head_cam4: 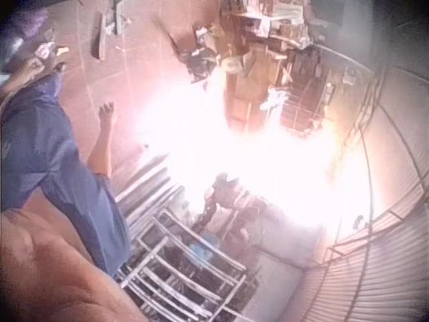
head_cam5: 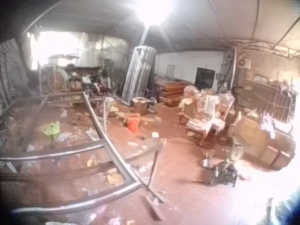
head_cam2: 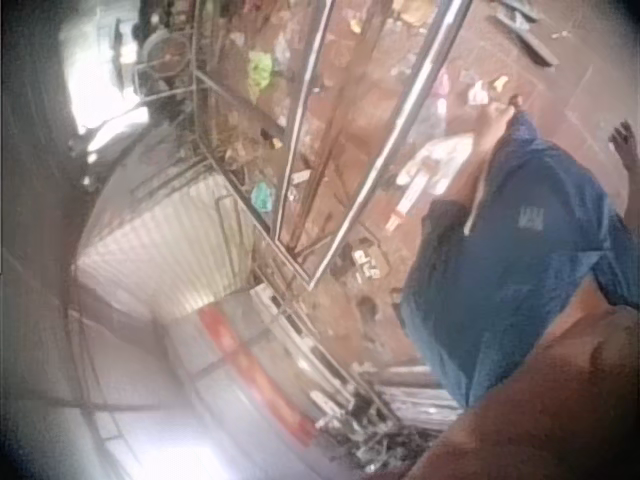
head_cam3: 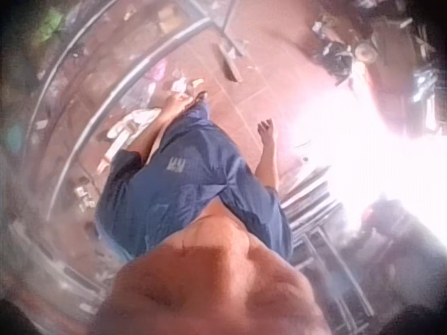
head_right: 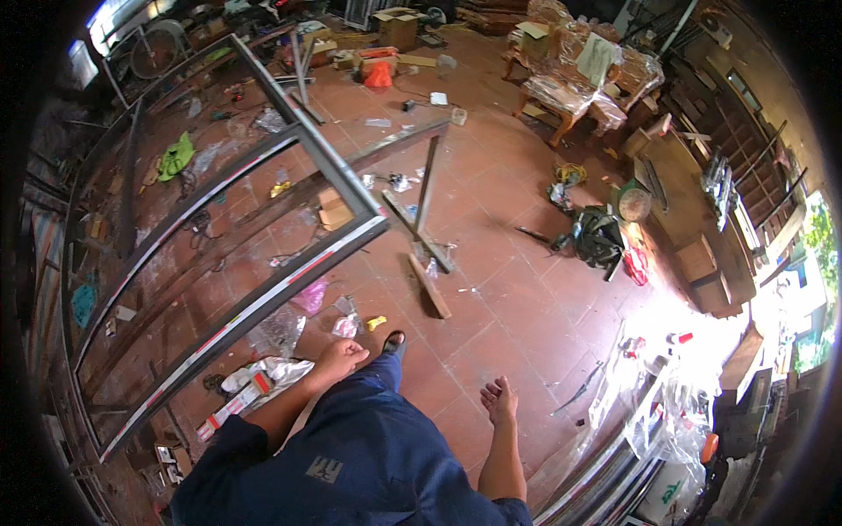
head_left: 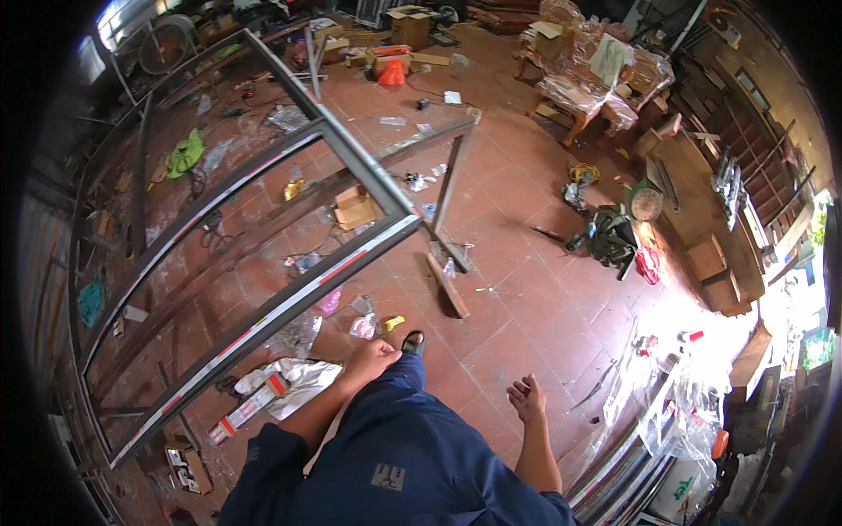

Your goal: The person positions a large metal window frame on the floor, then uses green-handled scissors to cut a black rubber seal. They press the seal into the frame's groove along multiple edges, adjusting and trimming as needed.

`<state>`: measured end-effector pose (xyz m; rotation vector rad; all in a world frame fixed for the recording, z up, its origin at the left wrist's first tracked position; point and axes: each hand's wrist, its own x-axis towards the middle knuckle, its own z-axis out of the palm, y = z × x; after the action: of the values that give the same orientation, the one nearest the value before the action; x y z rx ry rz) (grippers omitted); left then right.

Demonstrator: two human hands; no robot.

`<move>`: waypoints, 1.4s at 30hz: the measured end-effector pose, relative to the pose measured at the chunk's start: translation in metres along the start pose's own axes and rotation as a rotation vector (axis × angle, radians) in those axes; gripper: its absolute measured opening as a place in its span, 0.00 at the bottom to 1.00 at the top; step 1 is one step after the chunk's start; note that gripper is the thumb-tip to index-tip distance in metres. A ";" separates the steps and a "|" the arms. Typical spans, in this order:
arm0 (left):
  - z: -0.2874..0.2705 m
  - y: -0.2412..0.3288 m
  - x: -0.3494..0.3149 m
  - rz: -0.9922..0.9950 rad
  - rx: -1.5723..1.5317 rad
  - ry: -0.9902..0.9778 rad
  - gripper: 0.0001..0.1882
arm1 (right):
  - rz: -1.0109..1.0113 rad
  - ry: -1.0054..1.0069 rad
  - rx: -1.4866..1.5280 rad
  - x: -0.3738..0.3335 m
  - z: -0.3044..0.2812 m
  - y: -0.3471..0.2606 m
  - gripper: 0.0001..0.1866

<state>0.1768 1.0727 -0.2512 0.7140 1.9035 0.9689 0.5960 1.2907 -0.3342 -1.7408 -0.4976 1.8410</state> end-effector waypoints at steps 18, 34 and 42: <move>0.075 0.349 0.395 0.436 -0.255 0.011 0.16 | 0.256 0.555 0.357 0.059 -0.044 -0.059 0.13; -0.096 0.325 0.609 -0.352 0.548 0.730 0.41 | 0.287 0.085 -0.127 0.460 0.112 -0.442 0.24; -0.076 0.340 0.602 -0.542 0.565 0.991 0.30 | -0.053 -0.094 -0.355 0.594 0.316 -0.725 0.18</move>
<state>-0.1358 1.6927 -0.2024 -0.0894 3.0784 0.4211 0.3793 2.2562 -0.3286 -1.8463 -0.9480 1.8895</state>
